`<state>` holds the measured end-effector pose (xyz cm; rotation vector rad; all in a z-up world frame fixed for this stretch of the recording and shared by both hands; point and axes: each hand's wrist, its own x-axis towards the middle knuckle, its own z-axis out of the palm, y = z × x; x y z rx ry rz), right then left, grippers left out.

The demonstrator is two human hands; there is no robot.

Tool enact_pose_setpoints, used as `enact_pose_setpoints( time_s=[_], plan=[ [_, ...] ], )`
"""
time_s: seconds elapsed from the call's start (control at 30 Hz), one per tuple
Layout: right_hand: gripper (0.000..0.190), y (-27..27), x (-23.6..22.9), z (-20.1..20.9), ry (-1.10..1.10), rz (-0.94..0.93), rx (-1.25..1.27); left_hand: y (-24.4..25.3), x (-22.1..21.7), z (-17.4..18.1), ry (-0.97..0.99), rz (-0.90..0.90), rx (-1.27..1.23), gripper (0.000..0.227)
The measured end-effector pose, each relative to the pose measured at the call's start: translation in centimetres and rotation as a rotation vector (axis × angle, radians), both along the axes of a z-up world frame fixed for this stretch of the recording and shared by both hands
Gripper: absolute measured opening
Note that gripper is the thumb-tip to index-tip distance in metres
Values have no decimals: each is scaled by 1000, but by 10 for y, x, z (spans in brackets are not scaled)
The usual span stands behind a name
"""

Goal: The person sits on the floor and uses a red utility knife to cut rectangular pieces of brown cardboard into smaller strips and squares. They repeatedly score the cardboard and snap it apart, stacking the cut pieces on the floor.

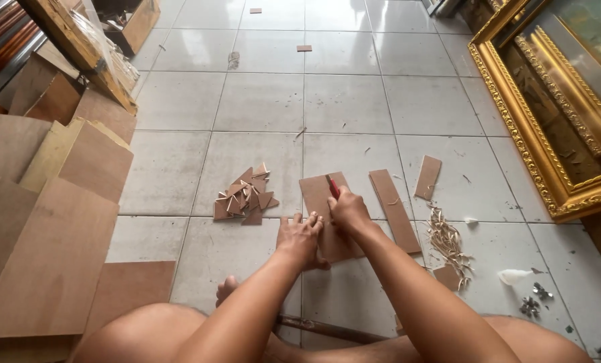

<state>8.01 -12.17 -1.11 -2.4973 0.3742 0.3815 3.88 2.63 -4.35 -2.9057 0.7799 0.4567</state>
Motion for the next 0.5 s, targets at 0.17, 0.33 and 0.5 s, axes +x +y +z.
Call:
enact_pose_setpoints(
  time_s=[0.17, 0.33, 0.5],
  plan=[
    [47, -8, 53, -50, 50, 6, -20, -5, -8, 19, 83, 35, 30, 122],
    [48, 3, 45, -31, 90, 31, -19, -9, -6, 7, 86, 54, 40, 122],
    [49, 0, 55, -34, 130, 98, -40, -15, -2, 5, 93, 55, 119, 124]
  ],
)
